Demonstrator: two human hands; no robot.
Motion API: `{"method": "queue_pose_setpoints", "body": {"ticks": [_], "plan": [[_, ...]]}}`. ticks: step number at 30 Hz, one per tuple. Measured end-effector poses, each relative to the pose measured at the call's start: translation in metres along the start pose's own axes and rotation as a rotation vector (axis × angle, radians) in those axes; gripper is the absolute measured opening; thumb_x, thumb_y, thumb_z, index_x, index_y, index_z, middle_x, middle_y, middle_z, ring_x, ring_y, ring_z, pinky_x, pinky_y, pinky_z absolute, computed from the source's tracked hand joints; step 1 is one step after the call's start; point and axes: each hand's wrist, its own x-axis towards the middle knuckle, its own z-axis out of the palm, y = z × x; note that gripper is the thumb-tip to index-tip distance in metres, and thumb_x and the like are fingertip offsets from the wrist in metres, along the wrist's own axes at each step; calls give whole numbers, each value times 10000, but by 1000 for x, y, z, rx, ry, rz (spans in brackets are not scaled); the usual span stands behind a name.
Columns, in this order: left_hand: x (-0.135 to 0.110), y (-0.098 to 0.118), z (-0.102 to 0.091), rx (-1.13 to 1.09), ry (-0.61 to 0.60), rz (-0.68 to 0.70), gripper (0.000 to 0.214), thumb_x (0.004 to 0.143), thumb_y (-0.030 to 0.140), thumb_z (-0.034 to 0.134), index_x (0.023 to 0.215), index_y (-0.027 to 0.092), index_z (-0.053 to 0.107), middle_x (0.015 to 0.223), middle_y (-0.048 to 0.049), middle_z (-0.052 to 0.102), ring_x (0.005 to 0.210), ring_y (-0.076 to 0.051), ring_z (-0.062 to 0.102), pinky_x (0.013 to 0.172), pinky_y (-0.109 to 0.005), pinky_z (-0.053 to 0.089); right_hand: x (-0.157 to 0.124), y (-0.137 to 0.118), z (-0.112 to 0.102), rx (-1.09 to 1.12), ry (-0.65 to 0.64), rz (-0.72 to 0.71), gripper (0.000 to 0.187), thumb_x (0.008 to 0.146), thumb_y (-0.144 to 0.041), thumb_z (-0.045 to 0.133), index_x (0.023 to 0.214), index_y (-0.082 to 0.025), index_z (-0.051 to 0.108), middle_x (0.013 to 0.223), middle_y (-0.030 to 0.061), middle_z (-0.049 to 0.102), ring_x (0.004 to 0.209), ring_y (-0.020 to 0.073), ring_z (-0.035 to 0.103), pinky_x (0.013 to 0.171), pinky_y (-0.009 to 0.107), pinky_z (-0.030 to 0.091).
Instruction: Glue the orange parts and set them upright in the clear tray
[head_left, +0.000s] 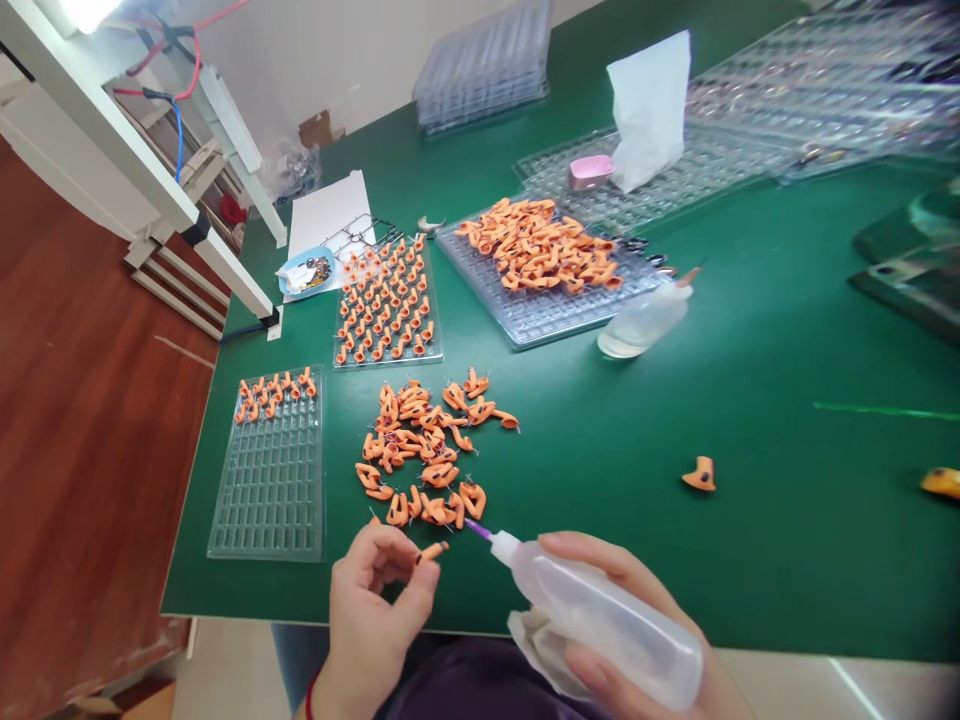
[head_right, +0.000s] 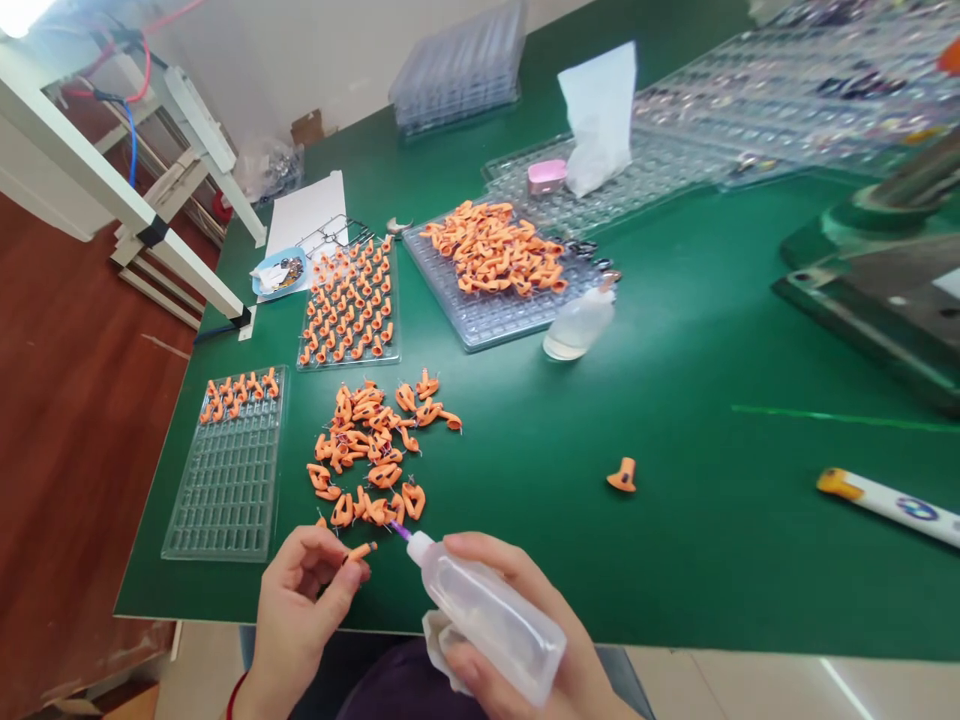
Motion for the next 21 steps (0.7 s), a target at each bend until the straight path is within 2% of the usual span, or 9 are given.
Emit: {"method": "queue_pose_setpoints", "body": {"ticks": [2, 4, 7, 11, 15, 18, 21], "plan": [[-3, -5, 1, 15, -20, 7, 140, 819, 217, 752, 953, 179, 748, 773, -33, 775, 693, -166, 767, 644, -198, 616, 1, -2, 3, 62, -14, 56, 468, 830, -706, 738, 1184, -414, 646, 941, -13, 689, 677, 132, 644, 621, 183, 549], [-6, -8, -1, 81, -54, 79, 183, 843, 161, 716, 1015, 195, 770, 838, -38, 801, 715, -159, 776, 666, -192, 625, 1, -4, 4, 91, -13, 75, 458, 821, -687, 762, 1179, -430, 634, 940, -26, 682, 678, 126, 641, 615, 176, 551], [-8, -10, -4, 257, -68, 309, 198, 872, 88, 687, 991, 216, 780, 900, -25, 805, 749, -135, 770, 712, -173, 619, 1, -3, 1, 87, -18, 86, 457, 812, -666, 785, 1163, -411, 640, 926, -23, 677, 628, 117, 637, 584, 177, 550], [-10, -12, -4, 474, -60, 561, 166, 979, 114, 620, 1040, 202, 747, 927, -41, 769, 816, -139, 748, 759, -203, 607, 0, 1, -11, -20, -36, 41, 494, 820, -719, 735, 1158, -364, 670, 916, 8, 692, 621, 140, 663, 578, 196, 558], [-14, -18, 0, 599, -59, 643, 187, 1022, 112, 558, 1119, 172, 706, 909, -57, 732, 801, -154, 706, 724, -246, 588, 2, 6, -20, -209, -67, -83, 380, 943, -680, 606, 1157, -372, 664, 879, 5, 697, 593, 146, 647, 539, 204, 528], [-16, -22, 2, 631, -61, 674, 208, 1014, 79, 555, 1154, 154, 689, 923, -65, 723, 810, -161, 687, 731, -263, 581, 5, 10, -22, -362, -83, -211, 323, 992, -635, 555, 1145, -371, 660, 921, 5, 709, 698, 159, 678, 618, 205, 536], [-17, -23, 2, 636, -69, 685, 221, 1006, 62, 560, 1168, 149, 684, 943, -68, 720, 829, -164, 681, 753, -269, 580, 8, 15, -25, -442, -111, -255, 302, 1011, -596, 531, 1165, -358, 635, 944, 3, 714, 763, 166, 698, 677, 200, 547]]}}
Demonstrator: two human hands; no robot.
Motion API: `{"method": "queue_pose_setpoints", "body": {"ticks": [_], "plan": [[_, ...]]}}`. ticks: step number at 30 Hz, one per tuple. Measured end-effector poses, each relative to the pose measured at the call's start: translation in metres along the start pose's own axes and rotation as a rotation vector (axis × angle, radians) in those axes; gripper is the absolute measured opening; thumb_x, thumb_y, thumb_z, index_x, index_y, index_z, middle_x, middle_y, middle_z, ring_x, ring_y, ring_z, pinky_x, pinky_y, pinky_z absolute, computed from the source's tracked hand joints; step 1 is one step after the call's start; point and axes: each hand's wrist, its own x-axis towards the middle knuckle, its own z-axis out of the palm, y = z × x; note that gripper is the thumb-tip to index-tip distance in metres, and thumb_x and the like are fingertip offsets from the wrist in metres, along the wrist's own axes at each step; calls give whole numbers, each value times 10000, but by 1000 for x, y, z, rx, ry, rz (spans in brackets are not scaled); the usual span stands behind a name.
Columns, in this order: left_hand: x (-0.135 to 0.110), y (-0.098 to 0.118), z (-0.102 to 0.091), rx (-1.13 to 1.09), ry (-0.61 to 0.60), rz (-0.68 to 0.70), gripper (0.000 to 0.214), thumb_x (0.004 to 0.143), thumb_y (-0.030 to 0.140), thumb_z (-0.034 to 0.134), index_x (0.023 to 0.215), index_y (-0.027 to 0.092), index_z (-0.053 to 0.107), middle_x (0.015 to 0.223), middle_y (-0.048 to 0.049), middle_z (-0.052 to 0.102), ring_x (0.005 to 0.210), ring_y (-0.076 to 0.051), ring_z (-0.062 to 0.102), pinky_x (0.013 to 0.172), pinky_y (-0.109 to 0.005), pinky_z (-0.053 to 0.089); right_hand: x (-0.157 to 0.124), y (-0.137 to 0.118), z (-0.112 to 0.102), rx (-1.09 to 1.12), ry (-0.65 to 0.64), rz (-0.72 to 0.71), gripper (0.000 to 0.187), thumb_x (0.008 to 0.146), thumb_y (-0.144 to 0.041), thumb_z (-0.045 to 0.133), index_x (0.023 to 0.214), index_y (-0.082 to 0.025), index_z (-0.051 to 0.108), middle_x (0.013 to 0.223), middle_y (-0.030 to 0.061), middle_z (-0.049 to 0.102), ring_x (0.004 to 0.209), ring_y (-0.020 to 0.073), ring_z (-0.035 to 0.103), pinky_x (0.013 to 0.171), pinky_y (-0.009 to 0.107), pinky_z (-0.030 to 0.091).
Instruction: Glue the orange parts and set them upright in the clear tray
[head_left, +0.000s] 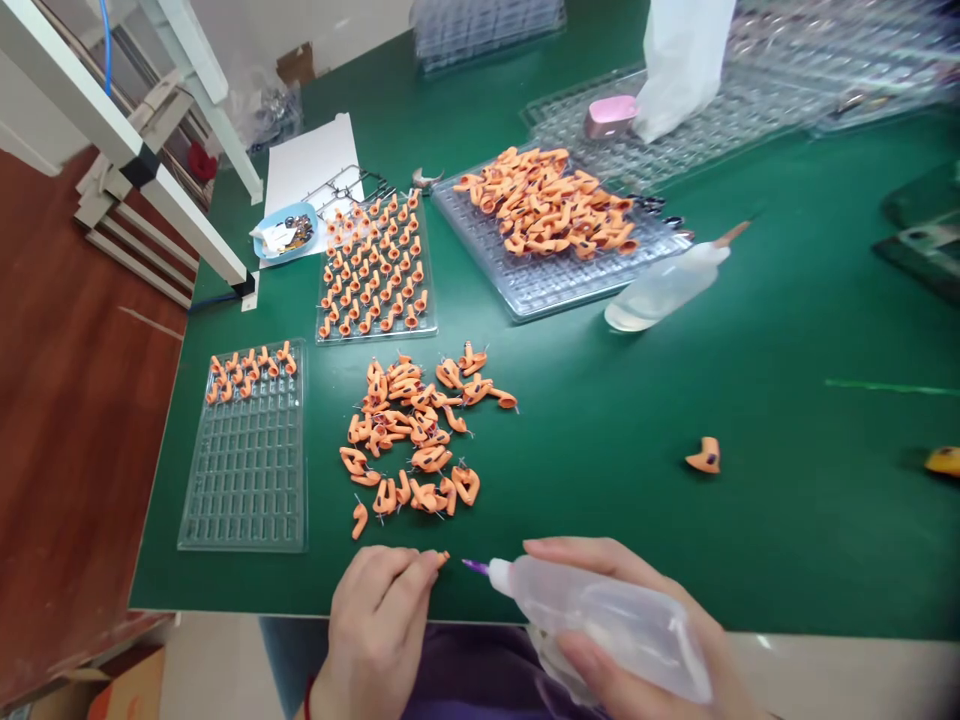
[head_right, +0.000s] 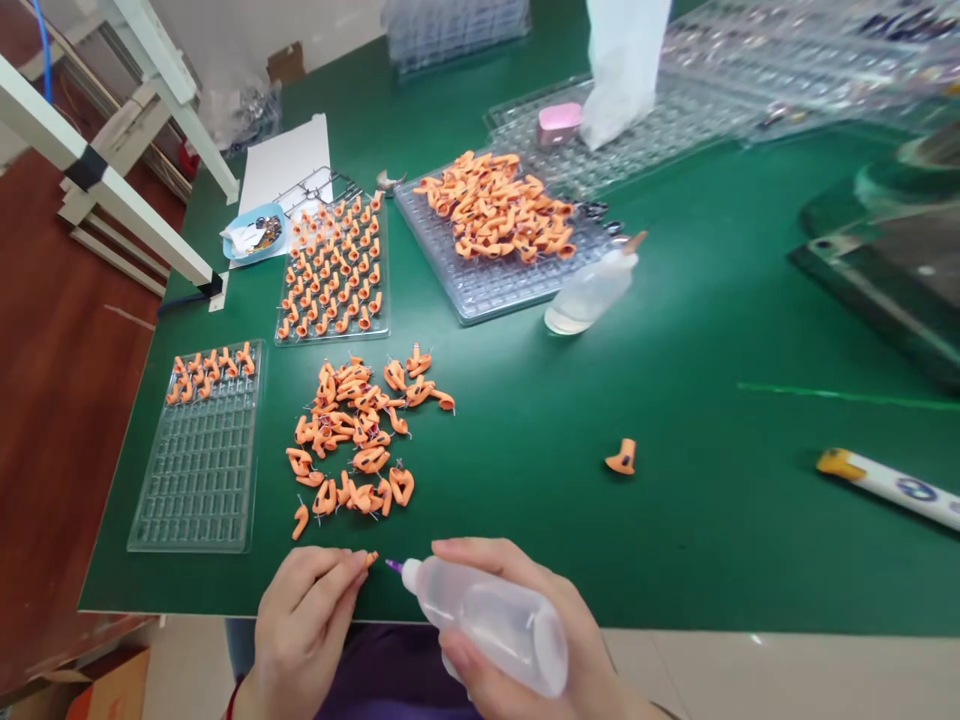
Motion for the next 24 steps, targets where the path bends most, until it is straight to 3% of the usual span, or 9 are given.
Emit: {"method": "queue_pose_setpoints", "body": {"ticks": [7, 10, 18, 24], "plan": [[0, 0, 0, -15, -4, 2, 223, 993, 43, 573, 1164, 132, 685, 955, -74, 720, 852, -163, 674, 766, -272, 579, 1, 11, -6, -50, -72, -91, 265, 934, -364, 623, 1196, -326, 630, 989, -12, 729, 781, 145, 718, 741, 156, 565], [0, 0, 0, -12, -7, -4, 231, 1001, 53, 562, 1175, 144, 682, 959, -71, 724, 848, -162, 683, 755, -275, 585, 1, 9, -5, -42, -50, -67, 273, 917, -335, 632, 1190, -331, 645, 994, -14, 733, 799, 149, 718, 762, 168, 563], [1, 1, 0, 1, -7, -9, 239, 1010, 65, 551, 1184, 173, 673, 949, -57, 729, 833, -164, 693, 755, -280, 594, -3, 1, 0, 59, 13, 62, 250, 931, -497, 671, 1132, -350, 696, 963, 24, 738, 810, 224, 710, 737, 277, 565], [3, 1, -1, -29, -9, -24, 201, 1002, 60, 566, 1136, 153, 683, 950, -59, 723, 843, -157, 684, 771, -265, 580, 0, -7, -5, 171, 52, 182, 361, 903, -670, 669, 1093, -368, 725, 934, 24, 714, 658, 177, 661, 570, 241, 532]]}}
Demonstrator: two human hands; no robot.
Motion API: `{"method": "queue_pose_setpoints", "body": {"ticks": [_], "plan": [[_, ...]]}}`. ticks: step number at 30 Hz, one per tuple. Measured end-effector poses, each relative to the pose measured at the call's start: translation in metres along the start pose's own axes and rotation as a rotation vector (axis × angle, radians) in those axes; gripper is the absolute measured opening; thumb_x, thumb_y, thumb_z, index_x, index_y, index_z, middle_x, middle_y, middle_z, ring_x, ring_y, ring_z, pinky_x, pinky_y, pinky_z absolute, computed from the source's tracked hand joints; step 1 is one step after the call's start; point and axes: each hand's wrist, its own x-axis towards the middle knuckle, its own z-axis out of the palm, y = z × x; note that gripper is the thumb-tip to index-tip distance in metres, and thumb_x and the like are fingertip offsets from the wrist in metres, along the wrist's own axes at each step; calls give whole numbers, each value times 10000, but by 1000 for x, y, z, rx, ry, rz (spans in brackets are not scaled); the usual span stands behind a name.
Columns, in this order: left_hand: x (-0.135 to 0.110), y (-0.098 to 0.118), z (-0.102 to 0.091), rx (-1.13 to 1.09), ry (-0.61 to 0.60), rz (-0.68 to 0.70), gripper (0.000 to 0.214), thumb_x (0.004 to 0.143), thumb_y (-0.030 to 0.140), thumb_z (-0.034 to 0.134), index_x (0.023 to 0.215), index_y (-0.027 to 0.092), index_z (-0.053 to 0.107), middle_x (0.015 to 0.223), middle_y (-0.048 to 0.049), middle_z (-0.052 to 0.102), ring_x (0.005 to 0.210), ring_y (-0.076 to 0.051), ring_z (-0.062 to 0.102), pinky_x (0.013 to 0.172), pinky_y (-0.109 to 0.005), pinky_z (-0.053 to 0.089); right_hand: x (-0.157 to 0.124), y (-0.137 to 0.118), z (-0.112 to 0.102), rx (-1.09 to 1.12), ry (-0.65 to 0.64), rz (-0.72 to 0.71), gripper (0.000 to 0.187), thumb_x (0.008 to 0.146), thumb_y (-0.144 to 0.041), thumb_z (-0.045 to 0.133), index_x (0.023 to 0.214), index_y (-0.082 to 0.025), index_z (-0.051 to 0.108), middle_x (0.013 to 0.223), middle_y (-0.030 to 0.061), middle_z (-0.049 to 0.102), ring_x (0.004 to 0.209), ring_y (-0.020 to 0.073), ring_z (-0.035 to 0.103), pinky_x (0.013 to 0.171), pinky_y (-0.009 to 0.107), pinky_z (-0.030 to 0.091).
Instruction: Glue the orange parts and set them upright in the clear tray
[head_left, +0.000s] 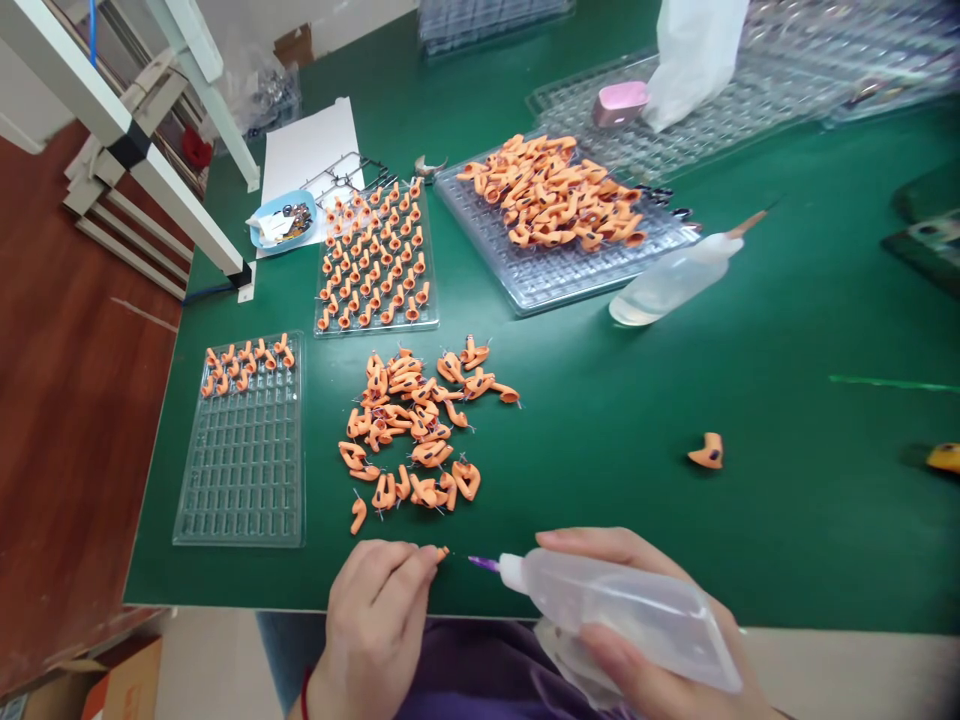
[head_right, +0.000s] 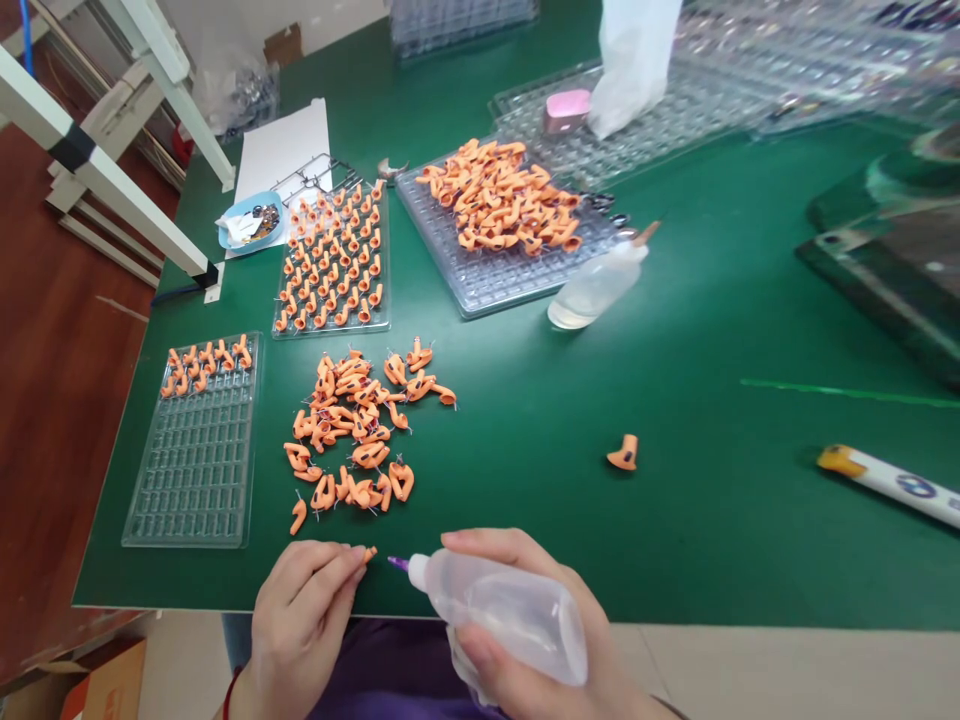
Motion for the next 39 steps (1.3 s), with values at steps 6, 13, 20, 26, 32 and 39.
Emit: {"method": "queue_pose_setpoints", "body": {"ticks": [6, 13, 20, 26, 32, 39], "plan": [[2, 0, -1, -42, -21, -67, 163, 1004, 90, 581, 1105, 174, 677, 933, -41, 713, 825, -149, 677, 756, -257, 565, 1, -4, 2, 53, -4, 24, 369, 869, -674, 714, 1100, -387, 736, 950, -10, 728, 662, 141, 664, 620, 196, 542], [6, 6, -4, -103, -7, -64, 182, 996, 90, 587, 1106, 197, 684, 922, -41, 720, 811, -159, 677, 735, -271, 573, 4, 7, -1, 87, -111, -17, 457, 850, -570, 794, 1236, -339, 713, 932, 61, 779, 671, 219, 753, 560, 247, 611], [12, 21, -10, -215, -7, -22, 176, 979, 75, 602, 1081, 184, 696, 879, -48, 707, 788, -161, 660, 693, -261, 567, 13, 4, 7, 67, -216, -212, 403, 885, -173, 738, 1241, -346, 657, 1014, 30, 776, 795, 191, 780, 710, 218, 650], [15, 27, -12, -244, -11, 15, 154, 987, 92, 599, 1084, 171, 688, 864, -55, 707, 776, -165, 657, 689, -264, 563, 4, 6, 10, 269, -254, -14, 383, 924, -247, 757, 1262, -370, 624, 987, -3, 766, 785, 149, 763, 710, 186, 634], [14, 28, -12, -223, 3, 39, 139, 991, 103, 596, 1066, 172, 690, 849, -55, 720, 758, -170, 666, 678, -277, 562, -3, -10, 16, 365, -130, 262, 404, 828, -495, 852, 1132, -310, 660, 891, -1, 748, 749, 150, 727, 699, 218, 623], [11, 28, -9, -202, 36, 66, 148, 980, 80, 606, 1066, 169, 686, 862, -51, 739, 764, -171, 668, 691, -289, 553, -6, -8, 14, 334, -119, 326, 502, 796, -555, 856, 1146, -286, 616, 865, 16, 754, 772, 201, 768, 737, 283, 654]]}}
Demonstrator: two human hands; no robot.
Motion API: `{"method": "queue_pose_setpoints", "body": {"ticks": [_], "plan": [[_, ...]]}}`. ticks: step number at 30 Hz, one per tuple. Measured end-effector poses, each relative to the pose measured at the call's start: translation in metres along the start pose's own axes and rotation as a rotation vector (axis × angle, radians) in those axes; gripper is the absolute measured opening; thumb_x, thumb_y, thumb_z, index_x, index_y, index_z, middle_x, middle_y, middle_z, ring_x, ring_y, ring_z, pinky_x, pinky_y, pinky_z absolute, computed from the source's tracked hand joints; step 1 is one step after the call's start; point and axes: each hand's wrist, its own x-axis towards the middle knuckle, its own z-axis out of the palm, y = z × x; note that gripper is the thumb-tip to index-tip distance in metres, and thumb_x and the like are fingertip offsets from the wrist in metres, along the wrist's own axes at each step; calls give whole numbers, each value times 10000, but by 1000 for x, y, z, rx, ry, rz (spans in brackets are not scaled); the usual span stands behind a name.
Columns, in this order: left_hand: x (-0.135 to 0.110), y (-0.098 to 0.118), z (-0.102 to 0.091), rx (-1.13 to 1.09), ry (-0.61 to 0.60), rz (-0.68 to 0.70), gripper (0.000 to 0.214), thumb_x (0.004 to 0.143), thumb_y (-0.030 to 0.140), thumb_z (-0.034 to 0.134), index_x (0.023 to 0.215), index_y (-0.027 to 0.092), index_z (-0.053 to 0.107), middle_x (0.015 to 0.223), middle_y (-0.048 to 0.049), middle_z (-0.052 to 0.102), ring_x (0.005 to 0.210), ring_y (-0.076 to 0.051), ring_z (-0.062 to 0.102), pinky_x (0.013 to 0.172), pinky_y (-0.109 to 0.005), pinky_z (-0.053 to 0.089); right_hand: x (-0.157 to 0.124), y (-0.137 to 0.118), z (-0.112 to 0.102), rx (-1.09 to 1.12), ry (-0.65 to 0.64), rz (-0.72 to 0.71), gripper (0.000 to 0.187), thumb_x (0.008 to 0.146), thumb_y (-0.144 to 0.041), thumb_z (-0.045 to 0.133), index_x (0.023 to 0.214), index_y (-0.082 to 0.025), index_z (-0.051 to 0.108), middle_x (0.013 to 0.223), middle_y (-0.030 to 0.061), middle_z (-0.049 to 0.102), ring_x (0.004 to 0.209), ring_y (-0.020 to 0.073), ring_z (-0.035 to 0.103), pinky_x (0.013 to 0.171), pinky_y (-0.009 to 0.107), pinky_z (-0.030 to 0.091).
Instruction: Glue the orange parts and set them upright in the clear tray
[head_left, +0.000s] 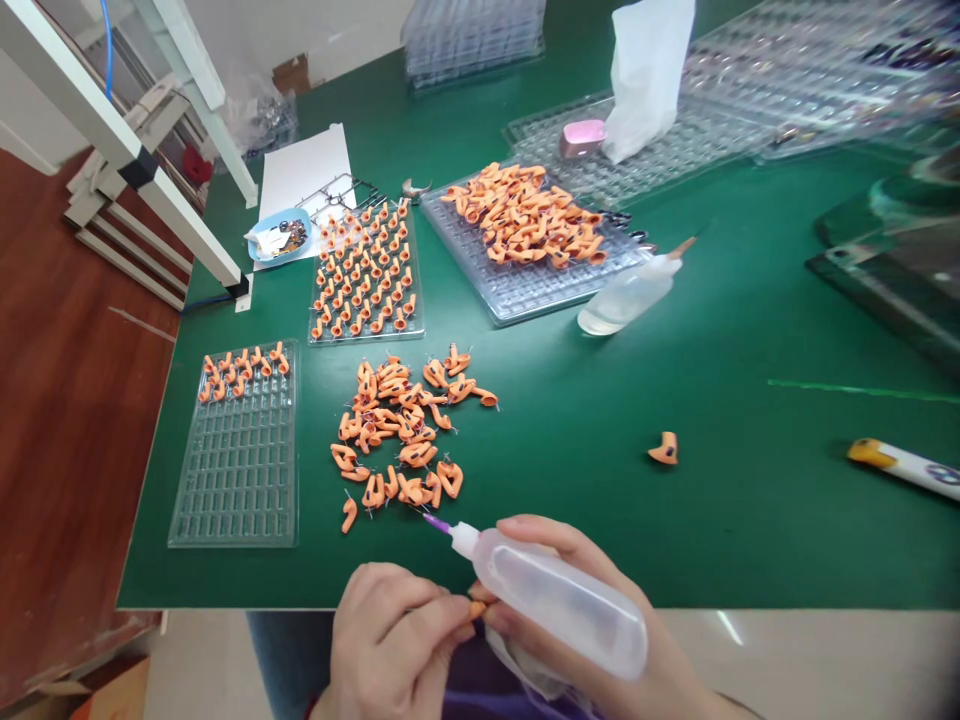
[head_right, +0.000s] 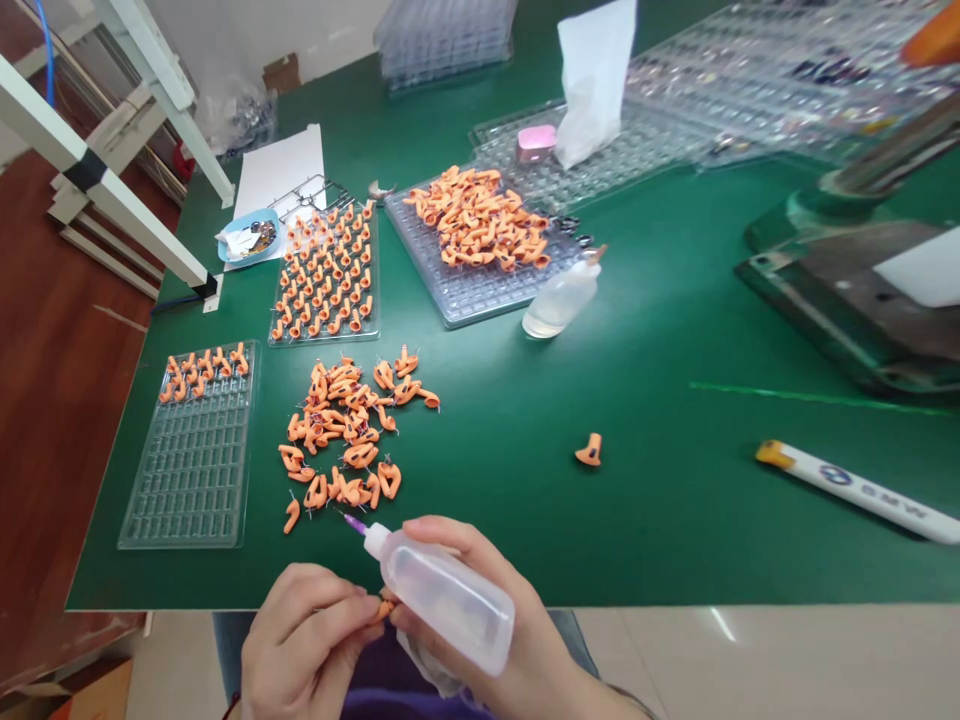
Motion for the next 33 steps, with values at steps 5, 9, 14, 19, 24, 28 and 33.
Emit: {"method": "queue_pose_setpoints", "body": {"ticks": [5, 9, 14, 19, 24, 28, 33], "plan": [[-3, -1, 0, 10, 0, 21, 169, 978, 66, 606, 1096, 161, 681, 883, -53, 742, 778, -173, 660, 694, -293, 549, 0, -3, 3, 33, 8, -5, 471, 784, -525, 876, 1115, -293, 635, 858, -3, 766, 759, 179, 763, 725, 245, 638], [-4, -1, 0, 18, 5, 42, 169, 977, 64, 608, 1103, 150, 680, 882, -56, 743, 780, -171, 655, 687, -290, 550, -1, -7, 7, 130, 11, 31, 424, 770, -468, 904, 1080, -318, 656, 850, -26, 772, 744, 141, 743, 724, 205, 618], [-2, 0, 0, 22, 22, 62, 152, 985, 69, 599, 1087, 138, 688, 863, -56, 743, 766, -163, 655, 667, -279, 548, -2, -7, 7, 143, 22, 35, 432, 745, -452, 929, 1066, -317, 673, 850, -20, 771, 736, 124, 733, 722, 180, 596], [-8, -2, 3, 14, 38, 63, 164, 978, 54, 607, 1089, 134, 697, 856, -54, 743, 769, -158, 655, 661, -270, 545, -2, -15, 11, 166, 10, 48, 431, 730, -472, 934, 1037, -310, 678, 824, -34, 764, 690, 121, 720, 682, 193, 585], [-19, -7, 11, -20, 81, 69, 205, 963, 35, 613, 1114, 135, 710, 854, -52, 741, 763, -155, 648, 643, -267, 533, 0, -18, 8, 171, -20, 68, 420, 701, -430, 956, 998, -293, 692, 785, -51, 723, 666, 113, 695, 643, 181, 572], [-21, -7, 13, -25, 96, 87, 208, 970, 43, 596, 1119, 132, 710, 833, -52, 741, 741, -155, 649, 628, -267, 529, 6, -10, -3, 150, -165, 14, 338, 769, -306, 913, 1029, -302, 698, 832, -50, 722, 678, 106, 696, 647, 169, 573], [-24, -8, 12, -8, 104, 109, 219, 971, 58, 599, 1148, 133, 705, 832, -50, 742, 742, -157, 658, 634, -267, 547, 3, -14, 2, 178, -114, 78, 380, 741, -338, 930, 1033, -299, 690, 818, -61, 721, 668, 93, 683, 658, 154, 565]]}}
